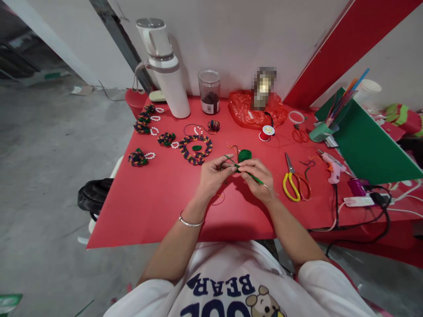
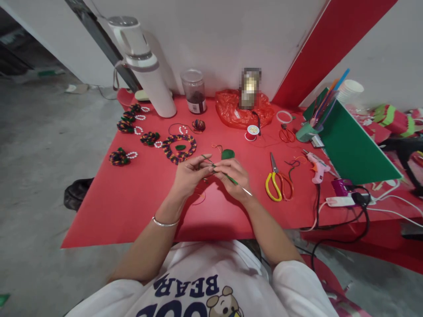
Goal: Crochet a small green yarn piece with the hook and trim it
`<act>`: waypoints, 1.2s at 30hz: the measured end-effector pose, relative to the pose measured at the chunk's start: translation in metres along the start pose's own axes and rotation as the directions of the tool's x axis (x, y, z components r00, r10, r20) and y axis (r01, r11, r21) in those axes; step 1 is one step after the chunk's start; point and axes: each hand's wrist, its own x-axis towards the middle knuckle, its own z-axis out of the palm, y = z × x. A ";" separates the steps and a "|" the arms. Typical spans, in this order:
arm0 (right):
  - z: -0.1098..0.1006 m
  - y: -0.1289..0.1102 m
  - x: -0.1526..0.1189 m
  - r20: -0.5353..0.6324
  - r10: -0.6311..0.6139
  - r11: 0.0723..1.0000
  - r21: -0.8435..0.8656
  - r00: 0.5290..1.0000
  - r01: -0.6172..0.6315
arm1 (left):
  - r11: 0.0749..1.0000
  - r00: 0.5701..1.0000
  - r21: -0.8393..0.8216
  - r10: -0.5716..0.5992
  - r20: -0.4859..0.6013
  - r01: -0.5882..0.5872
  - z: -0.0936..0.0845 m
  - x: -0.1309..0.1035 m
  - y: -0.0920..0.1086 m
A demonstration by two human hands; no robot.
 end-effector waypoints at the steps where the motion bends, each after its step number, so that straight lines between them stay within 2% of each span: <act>1: 0.002 0.000 -0.001 -0.009 -0.022 0.998 -0.055 1.000 0.021 | 1.000 0.999 0.003 0.021 -0.026 -0.021 0.003 -0.001 -0.001; 5: 0.008 0.001 -0.005 -0.059 -0.053 0.982 -0.186 0.997 0.041 | 0.998 0.990 -0.007 0.068 -0.120 -0.070 0.019 -0.007 -0.005; 9: 0.012 0.002 -0.010 -0.113 -0.102 0.969 -0.236 0.988 0.073 | 0.974 0.994 -0.223 -0.065 -0.088 0.044 0.026 -0.009 -0.006; 13: 0.009 0.003 -0.009 -0.102 -0.138 0.984 -0.129 0.985 0.125 | 0.939 0.986 -0.304 -0.168 0.005 0.162 0.018 -0.007 -0.001; 17: 0.001 0.007 -0.004 -0.014 -0.059 0.997 0.039 0.998 0.060 | 0.940 0.978 -0.269 -0.199 0.060 0.208 0.007 -0.006 0.004; 25: -0.007 0.011 0.004 0.039 -0.072 0.995 0.068 0.997 0.069 | 0.926 0.960 -0.274 -0.218 0.174 0.260 0.003 -0.006 0.008; 36: -0.016 0.010 0.007 0.124 -0.080 0.991 0.115 0.989 0.065 | 0.922 0.943 -0.246 -0.246 0.224 0.299 -0.003 -0.005 0.011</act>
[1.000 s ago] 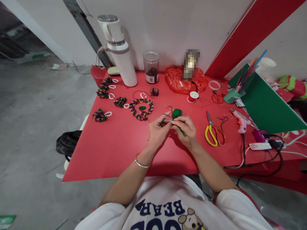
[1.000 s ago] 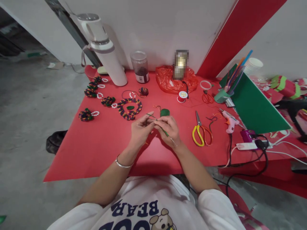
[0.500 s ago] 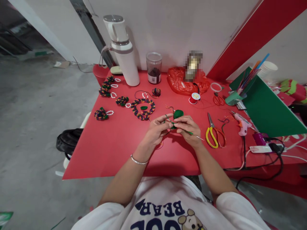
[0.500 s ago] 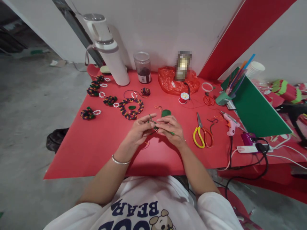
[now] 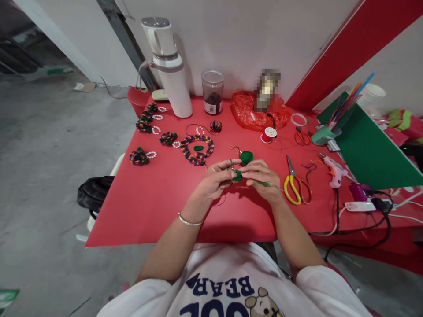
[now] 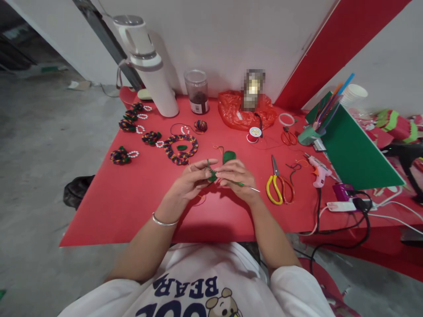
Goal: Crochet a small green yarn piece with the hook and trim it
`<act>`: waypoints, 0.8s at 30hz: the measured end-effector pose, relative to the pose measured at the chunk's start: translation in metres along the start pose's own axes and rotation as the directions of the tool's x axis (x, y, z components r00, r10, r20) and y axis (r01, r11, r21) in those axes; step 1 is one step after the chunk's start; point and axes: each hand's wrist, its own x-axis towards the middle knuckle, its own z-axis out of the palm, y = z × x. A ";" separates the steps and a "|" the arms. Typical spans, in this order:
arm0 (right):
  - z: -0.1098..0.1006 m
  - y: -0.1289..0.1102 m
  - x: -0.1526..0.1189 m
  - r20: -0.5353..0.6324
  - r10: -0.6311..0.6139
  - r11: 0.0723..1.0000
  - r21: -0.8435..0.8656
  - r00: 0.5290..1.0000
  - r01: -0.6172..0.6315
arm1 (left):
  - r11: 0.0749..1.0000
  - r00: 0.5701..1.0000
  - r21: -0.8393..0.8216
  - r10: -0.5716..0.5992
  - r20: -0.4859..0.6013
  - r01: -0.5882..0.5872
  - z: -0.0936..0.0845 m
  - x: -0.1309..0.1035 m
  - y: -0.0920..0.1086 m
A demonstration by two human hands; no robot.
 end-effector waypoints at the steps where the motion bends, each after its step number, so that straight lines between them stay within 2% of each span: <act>1: -0.001 -0.001 0.001 0.007 -0.008 1.000 0.010 1.000 0.008 | 1.000 1.000 0.005 -0.002 -0.001 0.002 0.000 0.000 0.001; 11: -0.009 -0.005 0.004 0.063 -0.013 0.999 0.032 0.998 0.011 | 0.997 0.999 0.068 -0.027 0.043 0.024 -0.004 -0.001 0.007; 17: -0.011 -0.005 0.005 0.043 -0.029 0.999 0.018 0.999 0.029 | 0.978 0.993 0.188 0.104 -0.059 -0.092 -0.003 -0.001 0.007; 20: -0.012 -0.005 0.005 0.046 -0.019 1.000 0.004 0.999 0.019 | 0.958 0.984 0.247 0.167 -0.064 -0.146 -0.002 -0.001 0.006; 24: -0.014 -0.004 0.004 0.050 -0.002 1.000 -0.008 0.999 0.002 | 0.944 0.980 0.282 0.191 -0.053 -0.168 -0.001 -0.001 0.006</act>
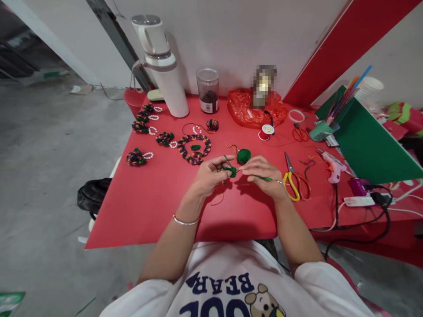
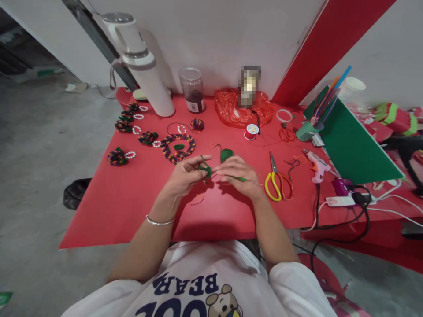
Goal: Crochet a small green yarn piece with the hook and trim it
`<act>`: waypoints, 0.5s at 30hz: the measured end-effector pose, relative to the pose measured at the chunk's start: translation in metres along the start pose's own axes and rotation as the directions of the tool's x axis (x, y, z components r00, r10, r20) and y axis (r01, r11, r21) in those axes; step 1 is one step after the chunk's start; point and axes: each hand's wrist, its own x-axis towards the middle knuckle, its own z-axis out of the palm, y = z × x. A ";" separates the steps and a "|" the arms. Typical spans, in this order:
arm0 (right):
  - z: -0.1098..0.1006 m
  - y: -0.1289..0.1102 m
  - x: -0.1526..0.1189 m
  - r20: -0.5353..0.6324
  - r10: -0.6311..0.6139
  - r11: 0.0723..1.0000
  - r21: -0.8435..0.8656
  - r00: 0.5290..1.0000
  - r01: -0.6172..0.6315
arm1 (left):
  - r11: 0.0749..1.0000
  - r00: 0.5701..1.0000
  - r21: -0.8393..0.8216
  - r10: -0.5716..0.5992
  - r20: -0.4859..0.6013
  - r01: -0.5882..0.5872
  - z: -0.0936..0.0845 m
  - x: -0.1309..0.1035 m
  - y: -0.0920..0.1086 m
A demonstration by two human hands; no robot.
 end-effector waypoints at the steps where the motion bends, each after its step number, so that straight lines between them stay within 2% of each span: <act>1: 0.000 0.000 0.000 -0.001 0.007 1.000 -0.001 1.000 -0.007 | 1.000 1.000 0.005 0.004 0.002 -0.004 0.000 0.000 0.000; 15: 0.002 0.001 0.000 -0.024 0.055 0.998 0.014 0.998 -0.054 | 0.999 0.999 0.019 0.048 0.001 -0.048 0.001 -0.001 -0.002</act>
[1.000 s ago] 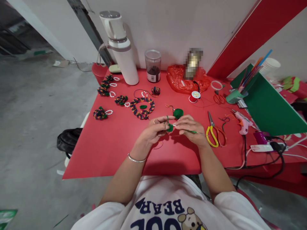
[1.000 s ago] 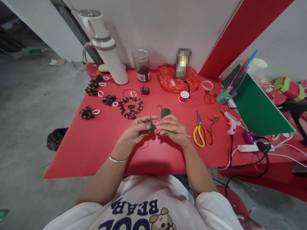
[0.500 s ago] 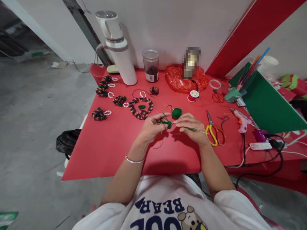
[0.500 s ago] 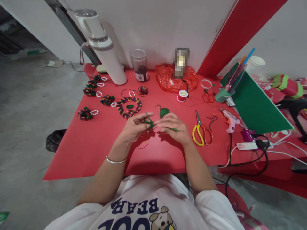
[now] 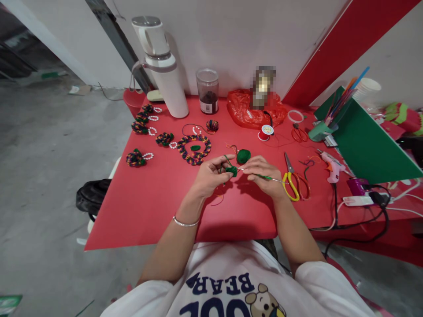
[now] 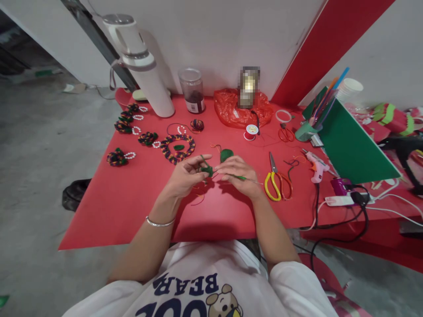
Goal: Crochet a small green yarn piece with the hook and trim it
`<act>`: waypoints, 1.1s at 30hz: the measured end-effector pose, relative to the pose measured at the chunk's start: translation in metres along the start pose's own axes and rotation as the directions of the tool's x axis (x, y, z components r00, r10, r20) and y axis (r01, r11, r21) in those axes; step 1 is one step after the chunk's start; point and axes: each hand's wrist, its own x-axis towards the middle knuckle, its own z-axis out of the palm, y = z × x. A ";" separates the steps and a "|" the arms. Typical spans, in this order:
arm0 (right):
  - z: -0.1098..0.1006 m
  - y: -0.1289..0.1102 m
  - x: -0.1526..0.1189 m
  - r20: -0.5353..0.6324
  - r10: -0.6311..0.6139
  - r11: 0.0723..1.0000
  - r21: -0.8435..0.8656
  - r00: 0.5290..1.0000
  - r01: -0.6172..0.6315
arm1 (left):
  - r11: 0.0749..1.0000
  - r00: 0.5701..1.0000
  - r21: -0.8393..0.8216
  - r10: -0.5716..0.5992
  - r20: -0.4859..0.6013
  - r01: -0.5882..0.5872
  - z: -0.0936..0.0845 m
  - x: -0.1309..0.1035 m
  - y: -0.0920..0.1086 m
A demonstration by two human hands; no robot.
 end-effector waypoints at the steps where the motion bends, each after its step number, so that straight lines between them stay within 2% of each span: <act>1: 0.000 0.000 0.000 -0.002 0.002 1.000 0.003 1.000 -0.002 | 1.000 1.000 0.003 0.001 0.003 -0.001 0.000 0.000 0.000; 6: 0.000 -0.001 0.001 -0.011 -0.023 0.999 0.023 1.000 0.024 | 1.000 1.000 0.014 -0.003 0.012 0.003 0.001 -0.001 0.002; 16: -0.002 -0.001 0.000 0.018 0.006 1.000 0.014 1.000 -0.006 | 1.000 1.000 0.002 -0.024 0.011 0.024 0.000 -0.001 0.002; 23: -0.003 -0.003 0.001 0.015 -0.006 1.000 0.007 1.000 0.006 | 0.991 0.992 -0.054 -0.125 0.009 0.125 0.003 -0.003 0.007; 33: -0.004 0.000 0.001 0.040 -0.044 0.999 0.033 0.998 0.042 | 0.992 0.992 -0.031 -0.123 -0.036 0.122 0.003 0.000 0.002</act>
